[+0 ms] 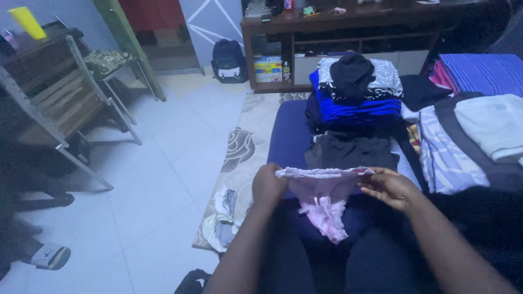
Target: Folding various items of laundry including tops, shorts, socks, and underwear and stacking them on a bed.
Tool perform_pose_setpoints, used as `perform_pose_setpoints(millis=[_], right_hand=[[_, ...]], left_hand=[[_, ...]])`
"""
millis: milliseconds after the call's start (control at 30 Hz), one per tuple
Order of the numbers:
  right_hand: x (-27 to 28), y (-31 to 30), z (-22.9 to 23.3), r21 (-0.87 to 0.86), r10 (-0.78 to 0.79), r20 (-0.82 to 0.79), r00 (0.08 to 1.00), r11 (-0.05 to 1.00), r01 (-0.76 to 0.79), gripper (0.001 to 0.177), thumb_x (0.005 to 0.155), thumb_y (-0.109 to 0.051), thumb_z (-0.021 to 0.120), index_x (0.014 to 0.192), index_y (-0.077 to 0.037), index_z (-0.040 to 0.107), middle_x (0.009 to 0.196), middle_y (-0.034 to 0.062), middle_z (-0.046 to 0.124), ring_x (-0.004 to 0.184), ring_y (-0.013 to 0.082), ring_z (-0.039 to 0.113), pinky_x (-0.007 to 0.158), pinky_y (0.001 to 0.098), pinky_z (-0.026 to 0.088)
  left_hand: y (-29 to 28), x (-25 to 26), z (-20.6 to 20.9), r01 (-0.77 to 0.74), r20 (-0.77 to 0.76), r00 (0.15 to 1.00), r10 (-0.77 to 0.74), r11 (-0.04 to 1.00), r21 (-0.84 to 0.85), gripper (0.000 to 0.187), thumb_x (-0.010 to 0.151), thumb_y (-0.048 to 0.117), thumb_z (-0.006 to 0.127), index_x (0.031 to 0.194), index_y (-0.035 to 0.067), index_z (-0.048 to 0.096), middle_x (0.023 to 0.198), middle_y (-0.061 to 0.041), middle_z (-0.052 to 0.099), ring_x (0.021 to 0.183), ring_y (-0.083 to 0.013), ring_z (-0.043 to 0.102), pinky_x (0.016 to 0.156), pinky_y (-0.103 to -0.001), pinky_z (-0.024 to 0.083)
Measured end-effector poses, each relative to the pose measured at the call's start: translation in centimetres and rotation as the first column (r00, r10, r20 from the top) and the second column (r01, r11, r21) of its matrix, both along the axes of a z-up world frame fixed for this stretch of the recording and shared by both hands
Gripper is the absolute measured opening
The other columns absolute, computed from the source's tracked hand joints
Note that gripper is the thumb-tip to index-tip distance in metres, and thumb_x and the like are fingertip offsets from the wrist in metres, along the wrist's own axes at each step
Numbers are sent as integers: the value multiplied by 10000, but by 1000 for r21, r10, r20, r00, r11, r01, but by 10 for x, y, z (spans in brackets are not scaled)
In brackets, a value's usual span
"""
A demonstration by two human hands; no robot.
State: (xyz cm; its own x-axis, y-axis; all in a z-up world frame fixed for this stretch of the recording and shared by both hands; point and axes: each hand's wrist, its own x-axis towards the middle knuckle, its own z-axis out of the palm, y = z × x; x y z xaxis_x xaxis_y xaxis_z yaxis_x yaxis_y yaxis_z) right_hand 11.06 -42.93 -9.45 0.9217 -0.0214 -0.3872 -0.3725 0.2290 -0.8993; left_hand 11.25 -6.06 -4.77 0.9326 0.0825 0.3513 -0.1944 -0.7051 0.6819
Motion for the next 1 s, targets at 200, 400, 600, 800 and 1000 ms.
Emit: perform_pose_setpoints(millis=[200, 400, 600, 800, 1000], right_hand=[[29, -18, -53, 373, -242, -54, 969, 895, 244, 272, 1040, -169, 537, 1262, -25, 604, 1243, 142, 670, 1184, 295, 648, 1048, 491, 526], [33, -37, -95, 329, -265, -98, 959, 901, 283, 193, 1037, -133, 571, 1218, -76, 605, 1212, 118, 665, 1162, 276, 644, 1026, 493, 533], [32, -27, -96, 213, -204, -56, 977, 954, 212, 303, 916, -78, 553, 1162, -203, 678, 1124, 75, 730, 1078, 266, 690, 961, 499, 511], [41, -35, -107, 309, -265, -143, 954, 903, 297, 125, 1009, -143, 630, 1131, -128, 604, 1086, 69, 655, 1080, 263, 625, 1027, 543, 514], [21, -23, -82, 342, -266, -149, 952, 890, 302, 207, 903, -109, 549, 1082, -86, 652, 1105, 83, 702, 1066, 266, 680, 1051, 525, 479]], left_hand=[[-39, -34, 2, 196, 210, 957, -198, 980, 32, 229, 664, 70, 738, 891, 97, 723, 962, -159, 663, 953, -391, 641, 842, -492, 519], [-50, -62, -42, 155, 72, 986, -149, 984, -86, 196, 704, 78, 776, 886, 96, 704, 933, -150, 673, 954, -369, 661, 838, -469, 523], [-41, -39, -42, -52, -54, 998, 33, 919, -391, 242, 734, 105, 778, 954, 74, 680, 1014, -138, 716, 959, -328, 710, 832, -404, 547], [-46, -55, -19, 279, 239, 946, -217, 924, -263, 230, 665, 67, 767, 894, 75, 743, 980, -140, 709, 963, -318, 697, 867, -394, 545], [-59, -101, -42, 650, -76, 759, -647, 760, 22, 251, 718, 136, 789, 968, 126, 772, 962, -118, 690, 958, -310, 682, 857, -423, 546]])
